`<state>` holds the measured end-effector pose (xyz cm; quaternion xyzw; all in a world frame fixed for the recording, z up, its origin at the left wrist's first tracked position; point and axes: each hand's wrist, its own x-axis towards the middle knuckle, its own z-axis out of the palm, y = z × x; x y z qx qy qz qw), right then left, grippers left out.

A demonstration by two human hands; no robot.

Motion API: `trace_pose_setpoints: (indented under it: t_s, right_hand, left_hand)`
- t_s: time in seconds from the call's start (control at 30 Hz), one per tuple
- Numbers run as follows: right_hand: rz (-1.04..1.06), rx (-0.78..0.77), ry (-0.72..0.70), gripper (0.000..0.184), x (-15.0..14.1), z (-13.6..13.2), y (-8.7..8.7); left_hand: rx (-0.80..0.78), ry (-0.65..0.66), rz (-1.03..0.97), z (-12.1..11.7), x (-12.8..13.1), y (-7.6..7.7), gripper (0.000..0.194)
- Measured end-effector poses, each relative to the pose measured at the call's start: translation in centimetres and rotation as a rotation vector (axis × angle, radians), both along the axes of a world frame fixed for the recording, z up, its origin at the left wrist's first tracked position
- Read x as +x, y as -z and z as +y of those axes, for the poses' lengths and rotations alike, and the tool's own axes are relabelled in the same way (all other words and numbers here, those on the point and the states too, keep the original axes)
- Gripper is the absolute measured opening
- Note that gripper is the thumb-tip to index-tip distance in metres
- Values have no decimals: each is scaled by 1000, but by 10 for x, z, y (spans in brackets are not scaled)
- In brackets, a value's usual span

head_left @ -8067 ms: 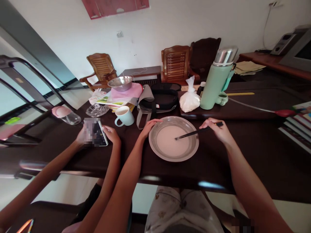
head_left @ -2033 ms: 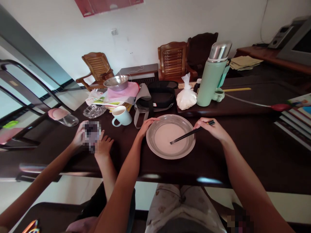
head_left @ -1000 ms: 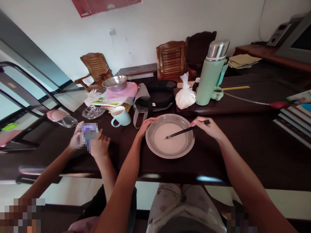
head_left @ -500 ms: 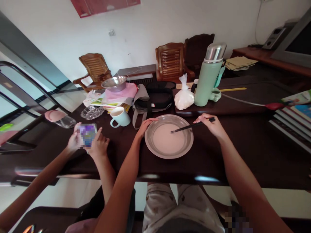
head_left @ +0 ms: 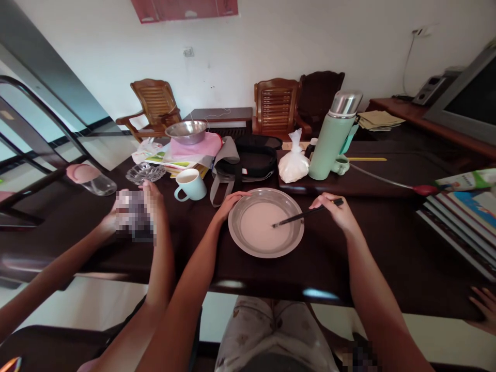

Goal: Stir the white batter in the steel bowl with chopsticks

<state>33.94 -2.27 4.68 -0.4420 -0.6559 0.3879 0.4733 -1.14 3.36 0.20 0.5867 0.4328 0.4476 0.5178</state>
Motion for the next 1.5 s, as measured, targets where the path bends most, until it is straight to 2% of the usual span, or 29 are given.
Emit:
trace_pose_setpoints:
  t_s: [0.1, 0.17, 0.33, 0.37, 0.5, 0.57, 0.77, 0.97, 1.03, 1.17, 1.23, 1.37, 1.43, 1.5]
  right_hand:
    - [-22, -39, -136, 33, -6, -3, 0]
    - [-52, -22, -162, 31, -11, -4, 0]
    - [-4, 45, 40, 32, -3, 1, 1]
    - [16, 36, 45, 33, 0, 2, 2]
    - [6, -35, -130, 34, -4, 0, 4]
    - [-24, -20, -170, 32, -11, -2, 3]
    - [26, 16, 50, 34, -4, 1, 0]
    - [-12, -21, -154, 34, -13, -3, 1]
    - [-25, 7, -123, 33, -17, -3, 1]
    - [1, 41, 39, 33, -6, 0, 1]
    - [27, 12, 11, 35, -1, 1, 1]
    - [-8, -38, -147, 34, -7, -1, 0]
    - [-33, -20, -136, 33, -12, -2, 0]
    - [-34, 3, -56, 33, -11, -1, 0]
  left_hand:
    - [-12, 0, -4, 0, 0, -1, 30]
    - [-7, -6, 2, 1, 0, -1, 30]
    - [3, 5, 0, 1, -1, 1, 30]
    - [7, 10, -3, 2, -2, 2, 30]
    - [11, 13, -6, 2, -2, 2, 30]
    - [16, 6, 10, 2, -2, 2, 30]
    - [26, -13, 41, 0, -1, -1, 30]
    - [30, -16, 52, 0, -1, 0, 31]
    - [30, -12, 46, 1, -1, 1, 31]
    - [43, -4, 45, 2, -2, 1, 31]
    - [48, 7, 47, 2, -2, 2, 31]
    - [41, 18, 37, 4, -3, 3, 31]
    - [48, 15, 45, 3, -3, 2, 31]
    - [52, 11, 51, 1, -1, 0, 30]
